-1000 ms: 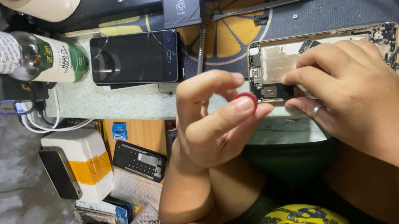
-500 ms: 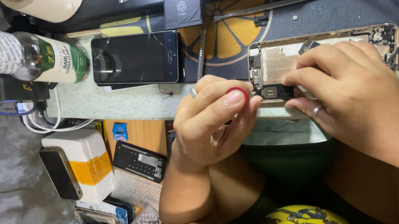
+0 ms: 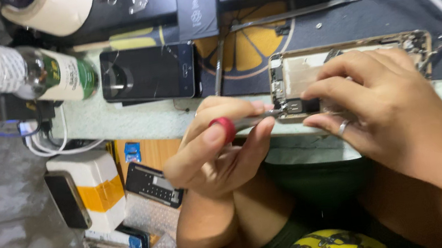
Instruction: The person uses a screwdriver and tweezers to remove screws and adjust internal components of a disassembled mobile phone. They carefully manipulate small parts and connectors within the phone chassis on a cluttered workbench.
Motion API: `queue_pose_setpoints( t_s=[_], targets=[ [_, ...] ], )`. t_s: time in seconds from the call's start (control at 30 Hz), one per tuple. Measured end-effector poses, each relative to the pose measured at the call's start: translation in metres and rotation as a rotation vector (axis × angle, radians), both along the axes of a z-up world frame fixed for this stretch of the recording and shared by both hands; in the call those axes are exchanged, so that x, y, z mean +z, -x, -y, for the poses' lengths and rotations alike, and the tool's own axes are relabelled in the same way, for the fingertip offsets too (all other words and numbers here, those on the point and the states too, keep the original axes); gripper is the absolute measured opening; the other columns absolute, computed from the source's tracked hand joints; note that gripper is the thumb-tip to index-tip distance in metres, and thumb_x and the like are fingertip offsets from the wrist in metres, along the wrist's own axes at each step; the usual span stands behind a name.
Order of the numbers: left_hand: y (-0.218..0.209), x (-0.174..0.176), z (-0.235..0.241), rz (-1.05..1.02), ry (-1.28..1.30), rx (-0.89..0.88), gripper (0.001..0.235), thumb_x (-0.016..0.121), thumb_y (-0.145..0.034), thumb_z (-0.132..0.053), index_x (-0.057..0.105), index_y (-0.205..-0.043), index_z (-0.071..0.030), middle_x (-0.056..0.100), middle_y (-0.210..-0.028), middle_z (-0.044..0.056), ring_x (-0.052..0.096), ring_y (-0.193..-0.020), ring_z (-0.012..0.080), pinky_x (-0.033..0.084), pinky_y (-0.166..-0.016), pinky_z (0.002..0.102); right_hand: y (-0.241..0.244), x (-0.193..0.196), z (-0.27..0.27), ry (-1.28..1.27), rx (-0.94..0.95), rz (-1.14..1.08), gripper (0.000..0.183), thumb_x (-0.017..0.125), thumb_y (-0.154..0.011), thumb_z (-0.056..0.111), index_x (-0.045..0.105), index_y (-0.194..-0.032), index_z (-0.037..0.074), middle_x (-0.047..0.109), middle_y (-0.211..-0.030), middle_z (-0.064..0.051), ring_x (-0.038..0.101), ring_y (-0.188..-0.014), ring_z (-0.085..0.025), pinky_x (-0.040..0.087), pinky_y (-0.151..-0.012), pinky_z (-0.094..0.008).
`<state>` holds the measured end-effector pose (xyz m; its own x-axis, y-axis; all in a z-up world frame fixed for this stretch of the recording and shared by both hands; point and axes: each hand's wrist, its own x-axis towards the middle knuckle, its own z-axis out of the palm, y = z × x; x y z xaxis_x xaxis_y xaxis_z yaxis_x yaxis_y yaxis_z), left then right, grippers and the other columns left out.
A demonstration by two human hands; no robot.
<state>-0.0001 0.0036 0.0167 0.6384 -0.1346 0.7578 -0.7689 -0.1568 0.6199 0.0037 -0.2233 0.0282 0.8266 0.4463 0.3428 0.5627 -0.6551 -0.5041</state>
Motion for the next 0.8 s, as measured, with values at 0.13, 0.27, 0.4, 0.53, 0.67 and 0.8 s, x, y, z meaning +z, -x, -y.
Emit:
queue_pose_setpoints(
  t_s=[0.13,0.27,0.4,0.53,0.67,0.8],
  targets=[
    [0.005,-0.0014,0.0052,-0.028,0.031,0.01,0.075,0.076,-0.096,0.012,0.033,-0.148,-0.022,0.067,-0.108,0.019,0.073,-0.086,0.0265,0.066,-0.077,0.036,-0.0001,0.0,-0.0031,-0.097,0.02,-0.011,0.028,0.081,-0.079,0.023,0.071,-0.103,0.012,0.067,-0.104,-0.005,0.065,-0.098,-0.028,0.044,-0.091,-0.043],
    [0.006,-0.0031,0.0074,-0.026,0.037,0.037,0.073,0.076,-0.095,0.011,0.033,-0.146,-0.02,0.067,-0.106,0.02,0.074,-0.085,0.026,0.066,-0.077,0.035,-0.001,-0.0022,-0.0056,-0.127,0.034,-0.019,0.019,0.082,-0.082,0.02,0.072,-0.097,0.013,0.067,-0.099,-0.002,0.065,-0.093,-0.025,0.044,-0.091,-0.042],
    [0.0067,-0.0006,0.0065,-0.021,0.04,0.013,0.07,0.073,-0.096,0.011,0.033,-0.146,-0.019,0.067,-0.107,0.021,0.074,-0.087,0.0259,0.065,-0.076,0.034,0.0007,-0.0008,-0.0052,-0.118,0.017,0.013,0.016,0.081,-0.082,0.017,0.073,-0.096,0.013,0.068,-0.099,-0.002,0.066,-0.093,-0.024,0.044,-0.092,-0.041],
    [0.0019,0.0005,0.0069,0.01,0.037,-0.034,0.068,0.07,-0.096,0.011,0.033,-0.144,-0.018,0.067,-0.106,0.021,0.074,-0.09,0.0275,0.064,-0.074,0.034,0.0005,0.0006,-0.0034,-0.187,0.02,0.007,0.019,0.082,-0.082,0.016,0.072,-0.098,0.012,0.068,-0.099,-0.001,0.067,-0.095,-0.023,0.043,-0.092,-0.039],
    [0.0003,-0.0001,0.0082,0.024,0.044,-0.062,0.068,0.071,-0.095,0.011,0.033,-0.143,-0.018,0.067,-0.106,0.022,0.074,-0.089,0.0278,0.064,-0.072,0.033,0.0027,-0.0004,-0.0048,-0.221,0.028,-0.014,0.02,0.082,-0.083,0.014,0.073,-0.101,0.013,0.068,-0.099,-0.001,0.066,-0.092,-0.022,0.045,-0.092,-0.038],
    [0.0008,0.0005,0.0076,0.023,0.058,-0.07,0.067,0.07,-0.096,0.011,0.034,-0.144,-0.018,0.068,-0.108,0.021,0.075,-0.086,0.0266,0.065,-0.073,0.034,0.0021,-0.0016,-0.0054,-0.209,0.033,-0.025,0.025,0.081,-0.083,0.013,0.074,-0.106,0.013,0.068,-0.099,-0.002,0.067,-0.091,-0.022,0.046,-0.09,-0.038]
  ],
)
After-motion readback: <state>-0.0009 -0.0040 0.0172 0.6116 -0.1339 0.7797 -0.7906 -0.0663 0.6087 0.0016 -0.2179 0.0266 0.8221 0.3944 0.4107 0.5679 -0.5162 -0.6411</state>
